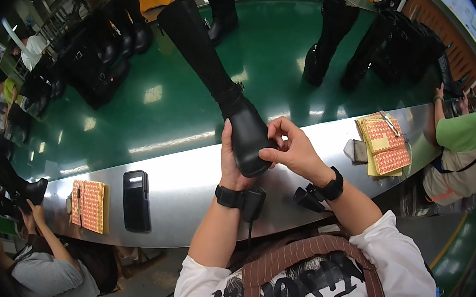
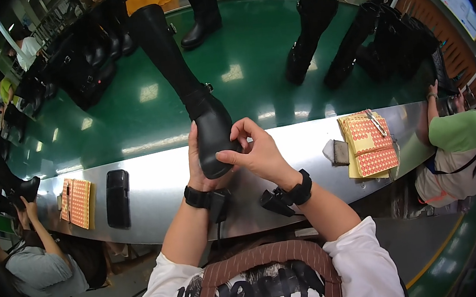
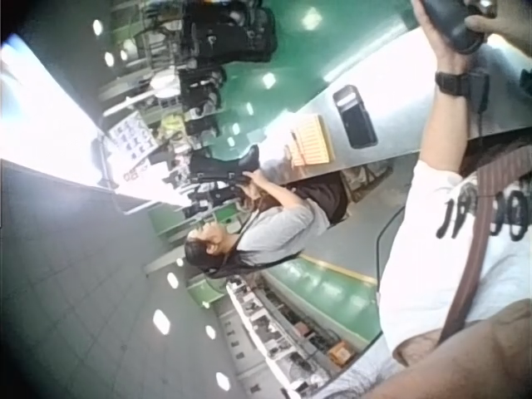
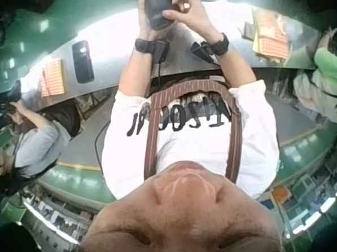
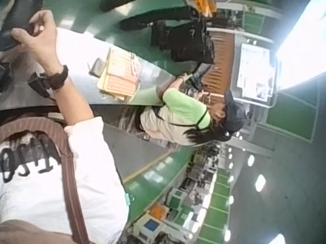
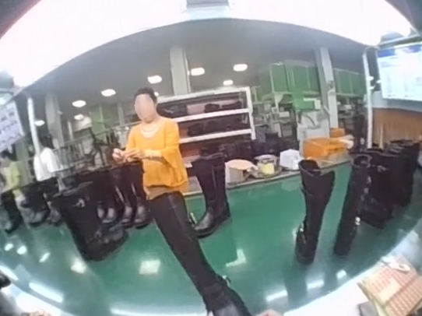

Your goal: The recorder is inspecting, checking zippers, comparing, and wiping down a pair of black quilted boots on a manufacturing conveyor belt.

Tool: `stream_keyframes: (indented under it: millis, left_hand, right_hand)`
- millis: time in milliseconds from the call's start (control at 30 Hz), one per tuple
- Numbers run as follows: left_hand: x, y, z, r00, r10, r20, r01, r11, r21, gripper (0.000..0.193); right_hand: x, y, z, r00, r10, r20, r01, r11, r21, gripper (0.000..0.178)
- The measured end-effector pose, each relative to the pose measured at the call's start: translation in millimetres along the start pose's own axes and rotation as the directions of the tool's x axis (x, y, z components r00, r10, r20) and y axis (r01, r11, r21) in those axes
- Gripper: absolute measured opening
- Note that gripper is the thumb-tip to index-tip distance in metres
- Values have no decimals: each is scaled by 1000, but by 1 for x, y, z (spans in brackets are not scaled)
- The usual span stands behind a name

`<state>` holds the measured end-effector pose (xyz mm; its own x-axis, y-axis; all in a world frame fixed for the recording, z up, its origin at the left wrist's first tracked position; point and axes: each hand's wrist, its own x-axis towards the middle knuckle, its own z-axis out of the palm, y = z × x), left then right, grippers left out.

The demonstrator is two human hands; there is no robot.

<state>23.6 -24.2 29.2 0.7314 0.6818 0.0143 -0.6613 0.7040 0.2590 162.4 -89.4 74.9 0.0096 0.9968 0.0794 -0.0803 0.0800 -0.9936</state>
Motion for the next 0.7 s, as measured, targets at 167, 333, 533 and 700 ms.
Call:
stream_keyframes:
  millis: [167,333,533,700]
  left_hand:
    - [2,-2,-2,979,149,-140,-142,988,58,71]
    - [-1,-5,-9,927,305,-218,-247,934,258,71]
    - [0,-8,-12,849,411,-332,-190,824,535,70]
    - [-1,7,-20,847,334,-414,-196,919,341,63]
  right_hand:
    - [-2,19,-4,989,96,-117,-75,982,171,35]
    - [-16,1,13,936,347,56,-350,905,242,70]
    - [26,2,-19,918,396,-24,-340,815,469,42]
    - [147,27,-82,931,323,-172,-222,871,438,40]
